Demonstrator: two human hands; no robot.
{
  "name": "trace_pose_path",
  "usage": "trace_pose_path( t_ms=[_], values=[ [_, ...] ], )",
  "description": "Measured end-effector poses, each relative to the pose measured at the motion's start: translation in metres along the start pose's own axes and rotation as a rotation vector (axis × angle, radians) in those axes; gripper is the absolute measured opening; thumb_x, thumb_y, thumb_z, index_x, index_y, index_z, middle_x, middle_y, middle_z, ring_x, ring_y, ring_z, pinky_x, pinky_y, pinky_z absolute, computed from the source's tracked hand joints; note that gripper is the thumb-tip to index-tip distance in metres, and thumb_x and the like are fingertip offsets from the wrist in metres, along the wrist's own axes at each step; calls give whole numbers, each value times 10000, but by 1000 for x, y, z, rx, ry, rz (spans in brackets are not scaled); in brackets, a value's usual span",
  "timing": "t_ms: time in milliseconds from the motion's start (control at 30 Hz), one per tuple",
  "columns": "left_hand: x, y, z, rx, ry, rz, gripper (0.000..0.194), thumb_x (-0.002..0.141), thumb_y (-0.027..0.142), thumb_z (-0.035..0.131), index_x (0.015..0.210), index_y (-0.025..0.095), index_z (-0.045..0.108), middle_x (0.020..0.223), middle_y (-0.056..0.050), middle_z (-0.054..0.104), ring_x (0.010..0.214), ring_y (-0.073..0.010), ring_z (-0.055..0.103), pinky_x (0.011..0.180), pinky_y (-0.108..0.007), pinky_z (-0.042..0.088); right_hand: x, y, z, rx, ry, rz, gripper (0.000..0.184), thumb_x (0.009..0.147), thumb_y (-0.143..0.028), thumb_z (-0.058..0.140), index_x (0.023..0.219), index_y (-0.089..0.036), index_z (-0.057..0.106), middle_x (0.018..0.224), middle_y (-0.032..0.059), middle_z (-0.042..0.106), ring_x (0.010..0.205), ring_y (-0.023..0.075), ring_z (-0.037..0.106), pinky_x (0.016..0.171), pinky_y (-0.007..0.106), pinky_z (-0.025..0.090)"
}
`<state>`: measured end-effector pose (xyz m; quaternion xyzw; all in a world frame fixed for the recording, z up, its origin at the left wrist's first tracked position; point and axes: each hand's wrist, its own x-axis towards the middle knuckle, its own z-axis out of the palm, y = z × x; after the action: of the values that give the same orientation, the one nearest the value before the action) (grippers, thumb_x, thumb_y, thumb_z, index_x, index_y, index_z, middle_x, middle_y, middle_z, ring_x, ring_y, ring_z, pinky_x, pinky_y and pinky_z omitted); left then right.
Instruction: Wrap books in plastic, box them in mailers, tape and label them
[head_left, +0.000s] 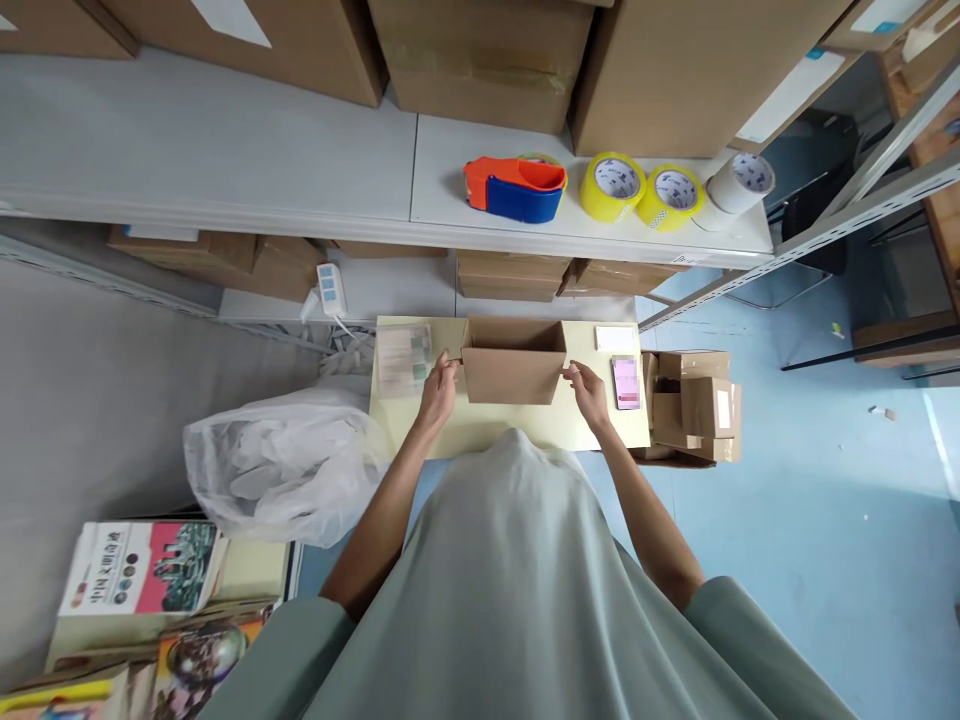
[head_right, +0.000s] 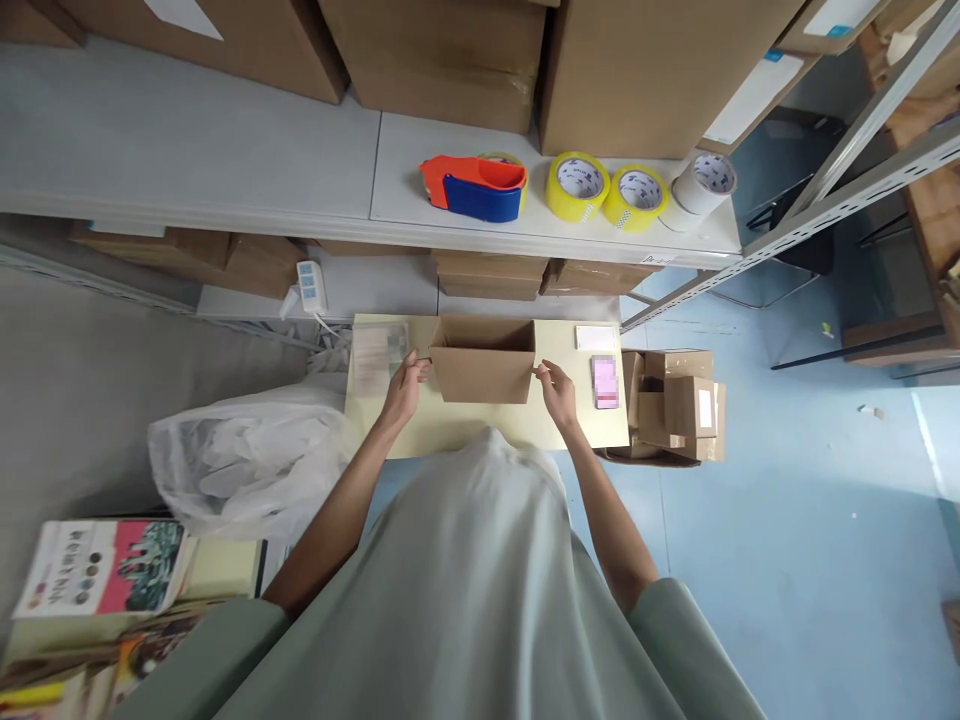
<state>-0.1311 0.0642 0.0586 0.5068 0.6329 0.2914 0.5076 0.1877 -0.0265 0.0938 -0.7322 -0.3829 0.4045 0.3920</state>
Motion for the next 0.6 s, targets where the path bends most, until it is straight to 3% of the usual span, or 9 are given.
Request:
trace_pose_path(
  t_ms=[200, 300, 400, 500, 600],
  values=[
    [-26, 14, 1, 37, 21, -31, 621, 1126, 566, 449, 1585, 184, 617, 1417, -188, 762, 1284, -315, 735, 1051, -427, 586, -15, -8, -7, -59, -5, 13, 885, 1017, -913, 440, 1323, -149, 765, 1323, 207, 819, 1226, 322, 778, 1007, 436, 627],
    [-29, 14, 5, 204, -35, -64, 637, 1105, 657, 494, 1476, 177, 688, 1155, -173, 821, 1210, -354, 763, 1016, -435, 566, -16, 1, -6, -171, -70, 50, 842, 1014, -913, 452, 1243, -173, 781, 1245, 194, 844, 1206, 332, 790, 1004, 440, 613],
    [-30, 16, 6, 379, -102, -131, 663, 1062, 728, 546, 1344, 164, 749, 943, -150, 817, 1139, -400, 781, 982, -435, 552, -14, 8, -7, -332, -145, 93, 683, 1013, -864, 550, 1046, -226, 792, 1131, 163, 867, 1156, 346, 812, 989, 439, 601],
    [-29, 21, 10, 414, -61, -126, 585, 1060, 669, 587, 1292, 160, 761, 1099, -171, 840, 1076, -362, 793, 958, -405, 556, -8, 8, -8, -432, -141, 97, 558, 1006, -789, 656, 1010, -246, 782, 1113, 146, 871, 1110, 345, 828, 953, 423, 603],
    [-25, 29, 17, 372, 23, -53, 362, 1043, 477, 652, 1216, 186, 779, 1197, -147, 842, 1040, -293, 791, 936, -350, 561, 3, 4, -7, -458, -104, 49, 450, 1063, -664, 644, 1099, -240, 789, 1120, 135, 873, 1072, 326, 838, 919, 406, 608]
  ],
)
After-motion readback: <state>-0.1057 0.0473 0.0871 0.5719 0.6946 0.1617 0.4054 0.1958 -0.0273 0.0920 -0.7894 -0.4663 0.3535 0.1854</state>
